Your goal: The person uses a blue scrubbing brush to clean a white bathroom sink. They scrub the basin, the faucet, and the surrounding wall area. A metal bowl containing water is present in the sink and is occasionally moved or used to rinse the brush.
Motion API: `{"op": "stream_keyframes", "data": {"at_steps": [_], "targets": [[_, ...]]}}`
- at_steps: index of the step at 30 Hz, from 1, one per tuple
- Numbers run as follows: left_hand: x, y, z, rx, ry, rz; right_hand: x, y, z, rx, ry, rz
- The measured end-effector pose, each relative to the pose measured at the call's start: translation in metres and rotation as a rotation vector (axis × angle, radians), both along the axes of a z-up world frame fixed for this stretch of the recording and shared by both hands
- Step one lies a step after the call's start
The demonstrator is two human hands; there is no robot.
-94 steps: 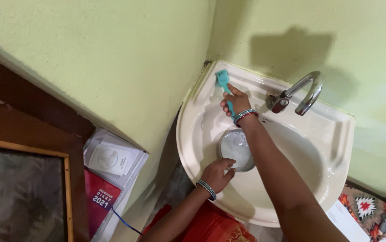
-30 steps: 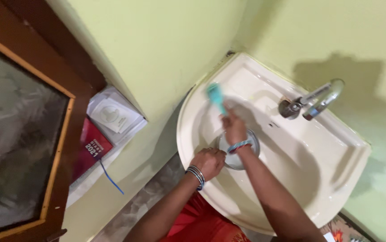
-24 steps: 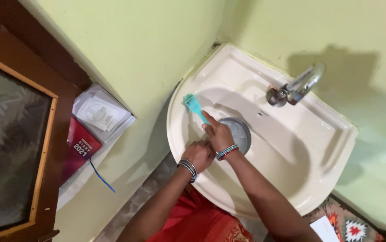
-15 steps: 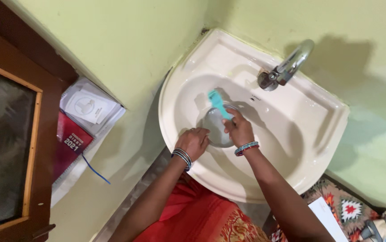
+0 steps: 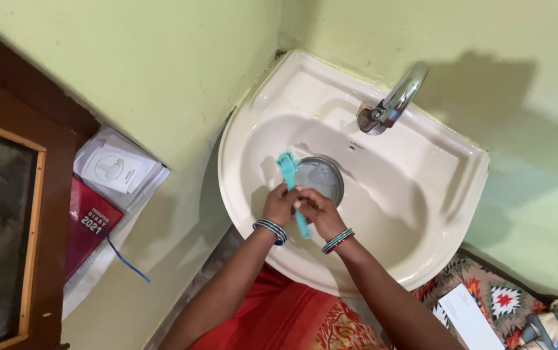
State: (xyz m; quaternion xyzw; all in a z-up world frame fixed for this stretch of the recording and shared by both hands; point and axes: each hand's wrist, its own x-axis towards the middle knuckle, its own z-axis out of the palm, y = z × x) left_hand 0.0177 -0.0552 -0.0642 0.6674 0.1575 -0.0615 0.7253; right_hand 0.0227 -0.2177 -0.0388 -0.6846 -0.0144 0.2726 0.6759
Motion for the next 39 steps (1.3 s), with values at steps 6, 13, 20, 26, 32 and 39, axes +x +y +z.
{"op": "stream_keyframes", "data": {"at_steps": [6,13,20,26,32,39], "targets": [[0.004,0.028,0.029,-0.054,0.206,0.082,0.063,-0.022,-0.083,0.153,0.326,-0.59],[0.0,0.045,0.048,-0.138,0.31,0.067,0.101,0.01,-0.156,-0.421,-0.007,-0.662],[0.015,0.046,0.049,-0.115,0.323,-0.046,0.121,0.023,-0.086,0.751,0.49,-0.326],[0.11,0.011,0.089,-0.191,0.109,-0.113,0.181,0.052,0.14,-0.258,-0.605,0.043],[0.215,-0.003,0.091,-0.273,0.062,-0.01,0.196,0.042,0.178,-0.388,-1.0,-0.248],[0.216,-0.024,0.004,-0.475,0.012,0.15,0.19,0.032,0.059,-0.244,-0.282,-0.362]]}}
